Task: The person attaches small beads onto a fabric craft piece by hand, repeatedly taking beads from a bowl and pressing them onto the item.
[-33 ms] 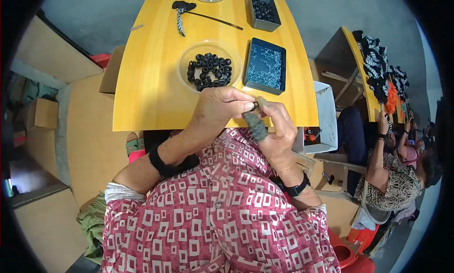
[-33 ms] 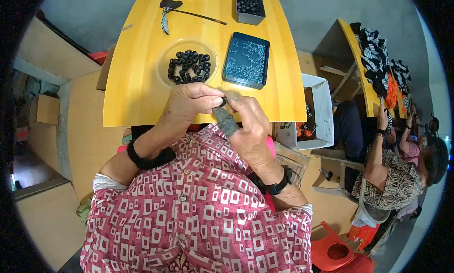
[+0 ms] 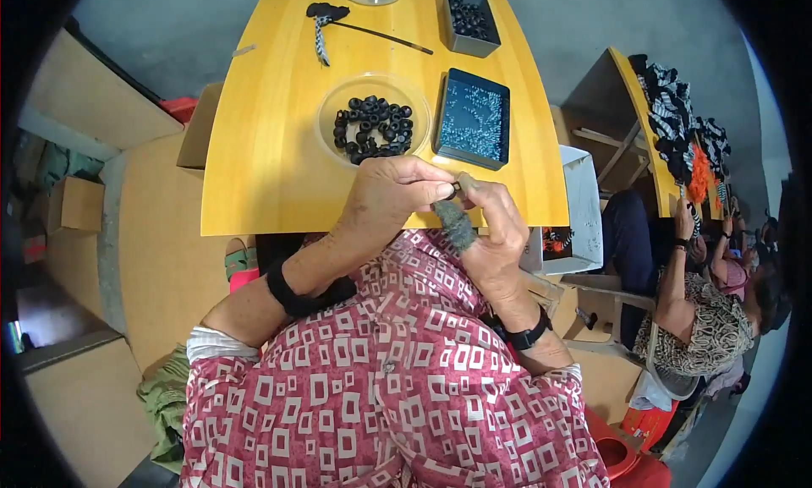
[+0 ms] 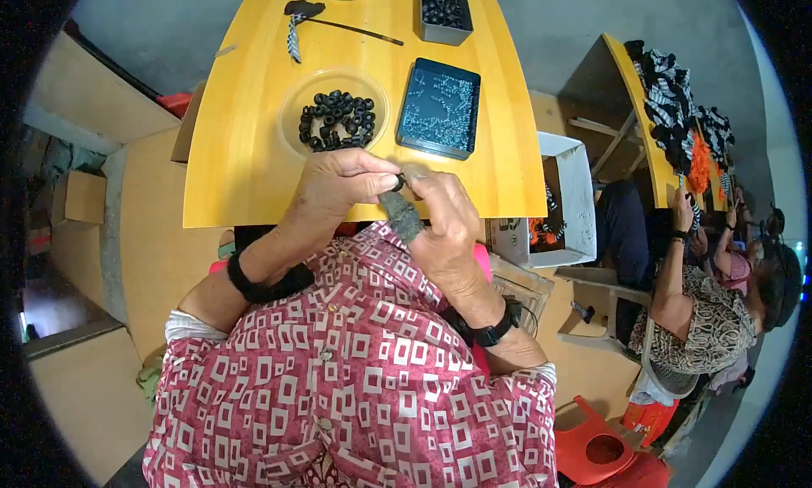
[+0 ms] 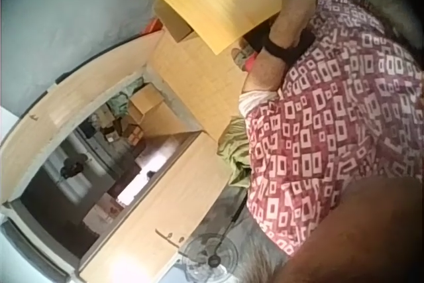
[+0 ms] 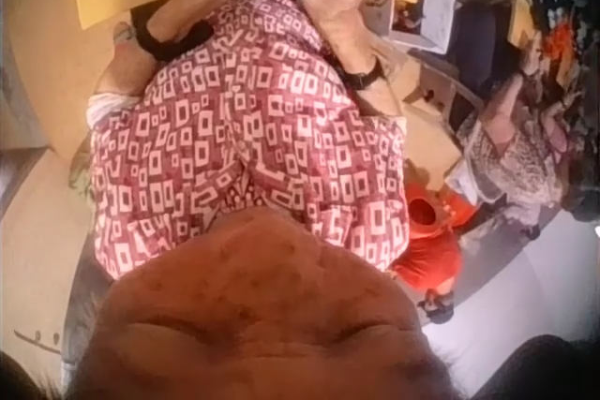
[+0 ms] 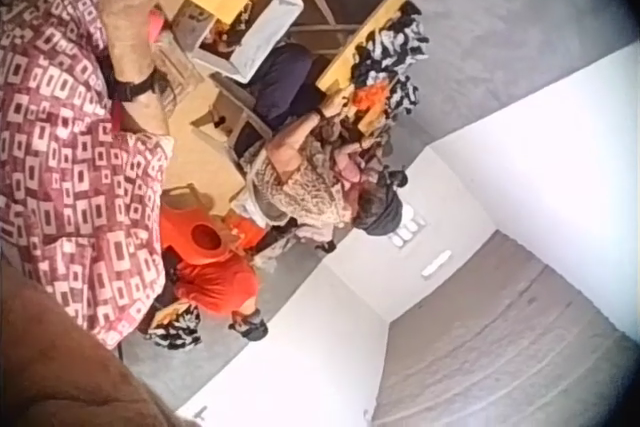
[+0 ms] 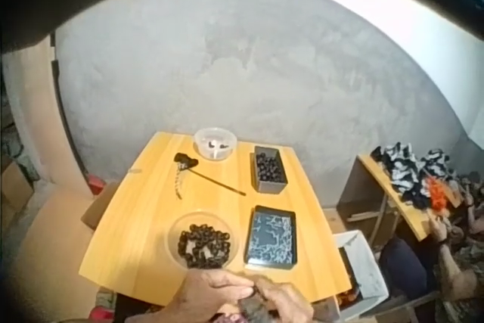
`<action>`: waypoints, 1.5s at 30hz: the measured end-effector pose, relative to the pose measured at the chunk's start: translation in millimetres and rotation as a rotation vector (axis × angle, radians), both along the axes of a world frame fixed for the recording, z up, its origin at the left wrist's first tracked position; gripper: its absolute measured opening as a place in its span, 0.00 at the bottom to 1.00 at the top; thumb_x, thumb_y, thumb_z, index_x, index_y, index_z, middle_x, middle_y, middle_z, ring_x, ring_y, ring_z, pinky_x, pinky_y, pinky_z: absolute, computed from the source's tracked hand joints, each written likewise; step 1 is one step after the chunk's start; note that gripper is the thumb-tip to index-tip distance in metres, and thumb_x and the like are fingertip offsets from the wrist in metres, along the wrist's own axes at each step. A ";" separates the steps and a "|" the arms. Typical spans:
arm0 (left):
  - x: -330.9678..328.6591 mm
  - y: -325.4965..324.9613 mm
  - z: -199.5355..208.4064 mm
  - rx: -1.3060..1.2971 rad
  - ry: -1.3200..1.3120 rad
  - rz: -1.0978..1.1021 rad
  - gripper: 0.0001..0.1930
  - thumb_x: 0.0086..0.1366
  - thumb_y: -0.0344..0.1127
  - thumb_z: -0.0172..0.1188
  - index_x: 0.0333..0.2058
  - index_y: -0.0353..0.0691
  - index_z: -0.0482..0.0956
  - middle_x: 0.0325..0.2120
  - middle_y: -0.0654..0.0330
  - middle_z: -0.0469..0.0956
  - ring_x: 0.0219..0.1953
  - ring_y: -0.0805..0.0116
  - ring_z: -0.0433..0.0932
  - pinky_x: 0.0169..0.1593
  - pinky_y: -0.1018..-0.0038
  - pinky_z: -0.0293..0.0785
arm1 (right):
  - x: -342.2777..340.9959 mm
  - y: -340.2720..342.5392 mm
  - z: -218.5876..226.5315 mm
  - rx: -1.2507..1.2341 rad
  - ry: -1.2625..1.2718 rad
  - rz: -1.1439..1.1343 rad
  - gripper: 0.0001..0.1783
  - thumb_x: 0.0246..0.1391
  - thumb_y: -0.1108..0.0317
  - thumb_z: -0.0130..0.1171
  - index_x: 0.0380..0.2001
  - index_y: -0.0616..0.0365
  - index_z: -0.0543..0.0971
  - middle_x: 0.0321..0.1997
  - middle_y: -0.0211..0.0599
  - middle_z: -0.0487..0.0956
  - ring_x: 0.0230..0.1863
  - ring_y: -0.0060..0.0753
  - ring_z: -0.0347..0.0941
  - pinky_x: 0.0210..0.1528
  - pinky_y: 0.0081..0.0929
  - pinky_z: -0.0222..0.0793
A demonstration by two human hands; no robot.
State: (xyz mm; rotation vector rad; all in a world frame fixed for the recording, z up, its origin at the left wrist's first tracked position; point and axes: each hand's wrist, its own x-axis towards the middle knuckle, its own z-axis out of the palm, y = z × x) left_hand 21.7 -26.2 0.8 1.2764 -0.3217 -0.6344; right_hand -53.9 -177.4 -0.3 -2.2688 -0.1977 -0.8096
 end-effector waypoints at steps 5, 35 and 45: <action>6.0 -3.9 1.1 0.044 -0.028 -0.004 0.08 0.60 0.30 0.62 0.36 0.33 0.82 0.31 0.62 0.81 0.33 0.78 0.77 0.37 0.81 0.74 | 6.0 -4.7 -1.9 -0.088 -0.073 -0.044 0.16 0.40 0.74 0.70 0.34 0.63 0.76 0.30 0.42 0.78 0.31 0.42 0.76 0.33 0.32 0.73; 17.2 -17.8 27.7 -0.128 0.174 -0.104 0.24 0.60 0.30 0.63 0.55 0.40 0.71 0.37 0.64 0.79 0.37 0.80 0.74 0.41 0.82 0.71 | 19.8 -26.0 10.7 -0.147 -0.214 -0.011 0.20 0.38 0.72 0.71 0.37 0.62 0.76 0.33 0.39 0.78 0.29 0.32 0.74 0.29 0.23 0.71; 20.4 -20.6 1.0 -0.177 0.152 0.002 0.26 0.55 0.26 0.65 0.53 0.36 0.70 0.33 0.61 0.81 0.34 0.77 0.78 0.37 0.82 0.71 | 22.6 -24.6 2.0 -0.216 -0.199 0.030 0.23 0.37 0.68 0.72 0.38 0.62 0.76 0.34 0.43 0.78 0.34 0.43 0.75 0.37 0.33 0.70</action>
